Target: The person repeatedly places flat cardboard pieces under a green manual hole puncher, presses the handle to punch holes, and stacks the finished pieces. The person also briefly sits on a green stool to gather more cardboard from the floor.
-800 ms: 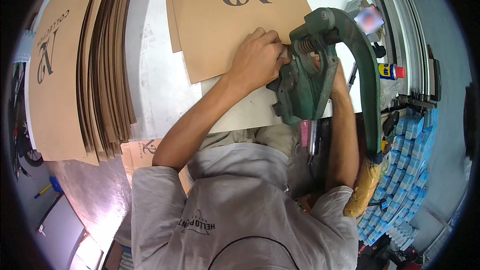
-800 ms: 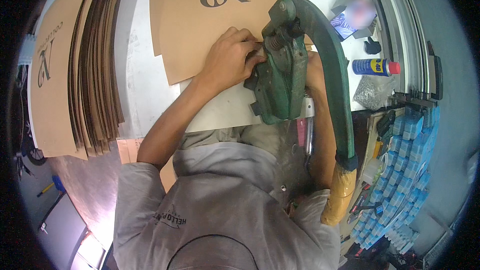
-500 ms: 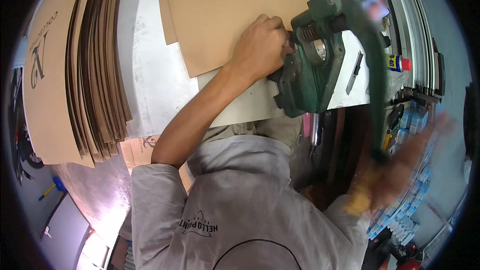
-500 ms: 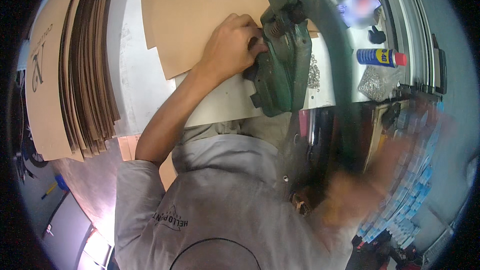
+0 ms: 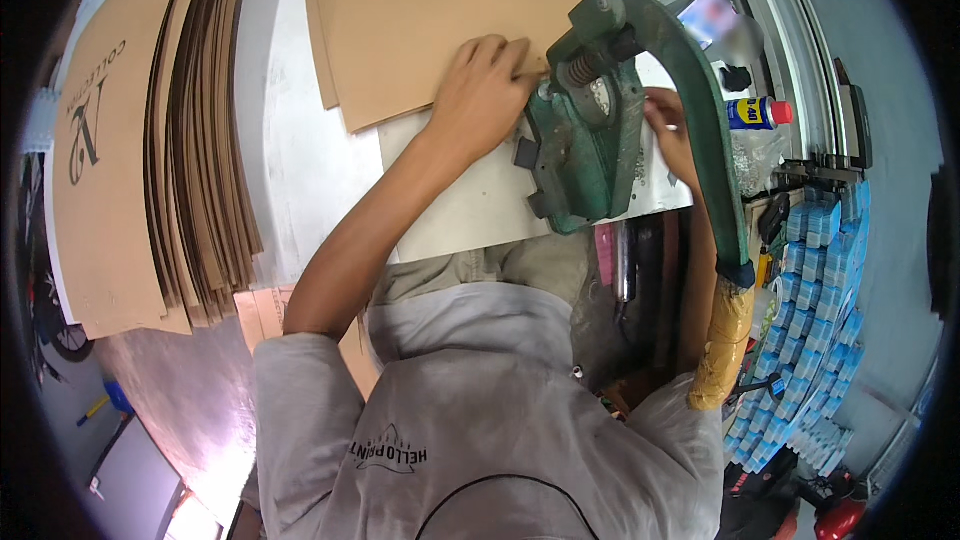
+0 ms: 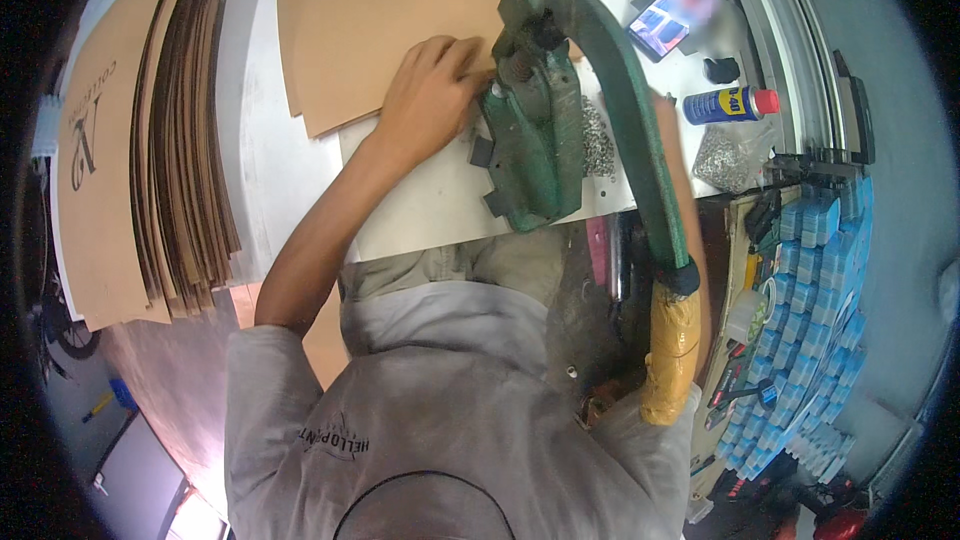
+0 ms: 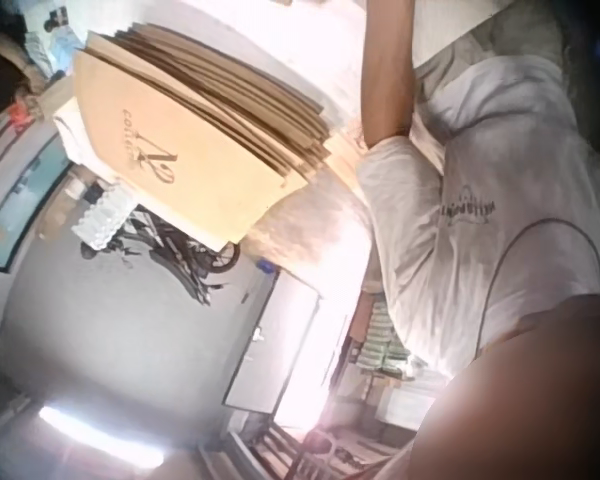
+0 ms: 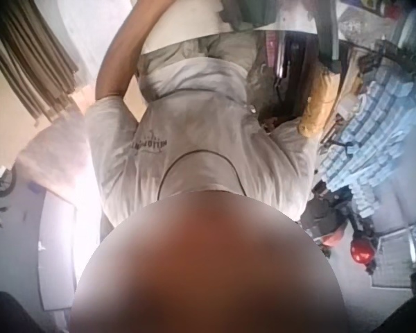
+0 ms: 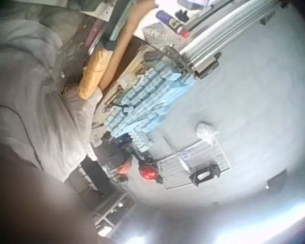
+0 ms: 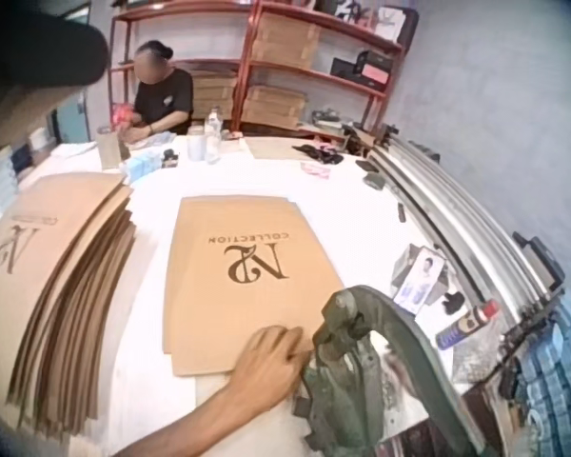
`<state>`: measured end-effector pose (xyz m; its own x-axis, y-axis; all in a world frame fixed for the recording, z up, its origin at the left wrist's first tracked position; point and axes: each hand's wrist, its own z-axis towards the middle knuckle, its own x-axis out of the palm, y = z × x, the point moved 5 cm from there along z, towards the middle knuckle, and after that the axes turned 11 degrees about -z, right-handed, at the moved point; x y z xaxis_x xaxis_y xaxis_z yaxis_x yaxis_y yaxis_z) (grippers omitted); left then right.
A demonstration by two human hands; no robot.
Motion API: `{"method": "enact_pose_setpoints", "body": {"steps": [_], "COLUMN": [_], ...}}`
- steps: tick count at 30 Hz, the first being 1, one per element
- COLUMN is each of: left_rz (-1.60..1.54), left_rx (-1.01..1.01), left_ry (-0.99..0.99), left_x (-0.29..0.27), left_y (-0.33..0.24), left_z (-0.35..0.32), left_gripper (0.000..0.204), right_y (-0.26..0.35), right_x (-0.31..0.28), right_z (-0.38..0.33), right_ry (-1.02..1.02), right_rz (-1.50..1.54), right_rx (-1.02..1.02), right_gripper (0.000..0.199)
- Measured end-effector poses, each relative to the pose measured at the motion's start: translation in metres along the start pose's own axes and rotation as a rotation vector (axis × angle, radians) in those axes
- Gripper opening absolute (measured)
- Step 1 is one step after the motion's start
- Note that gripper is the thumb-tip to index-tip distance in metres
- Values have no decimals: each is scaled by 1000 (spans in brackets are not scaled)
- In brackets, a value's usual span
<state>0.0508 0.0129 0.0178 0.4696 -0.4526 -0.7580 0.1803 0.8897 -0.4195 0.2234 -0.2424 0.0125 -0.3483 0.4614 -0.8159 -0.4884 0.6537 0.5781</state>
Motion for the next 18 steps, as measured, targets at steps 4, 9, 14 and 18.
{"method": "enact_pose_setpoints", "body": {"steps": [4, 9, 14, 18], "left_rz": [225, 139, 11, 13], "left_rx": [-86, -174, -223, -170], "left_ry": [44, 119, 176, 116], "left_x": [-38, -50, -58, -56], "left_y": [-5, 39, 62, 62], "left_z": [-46, -65, -51, -52], "left_gripper": [42, 66, 79, 80], "right_y": [-5, 0, 1, 27], "right_x": [33, 32, 31, 37], "right_z": [5, 14, 23, 18], "right_ry": [-102, -36, 80, 57], "right_rz": [-274, -159, -210, 214], "right_rx": [-118, -11, -61, -87], "right_gripper": [26, 33, 33, 28]}}
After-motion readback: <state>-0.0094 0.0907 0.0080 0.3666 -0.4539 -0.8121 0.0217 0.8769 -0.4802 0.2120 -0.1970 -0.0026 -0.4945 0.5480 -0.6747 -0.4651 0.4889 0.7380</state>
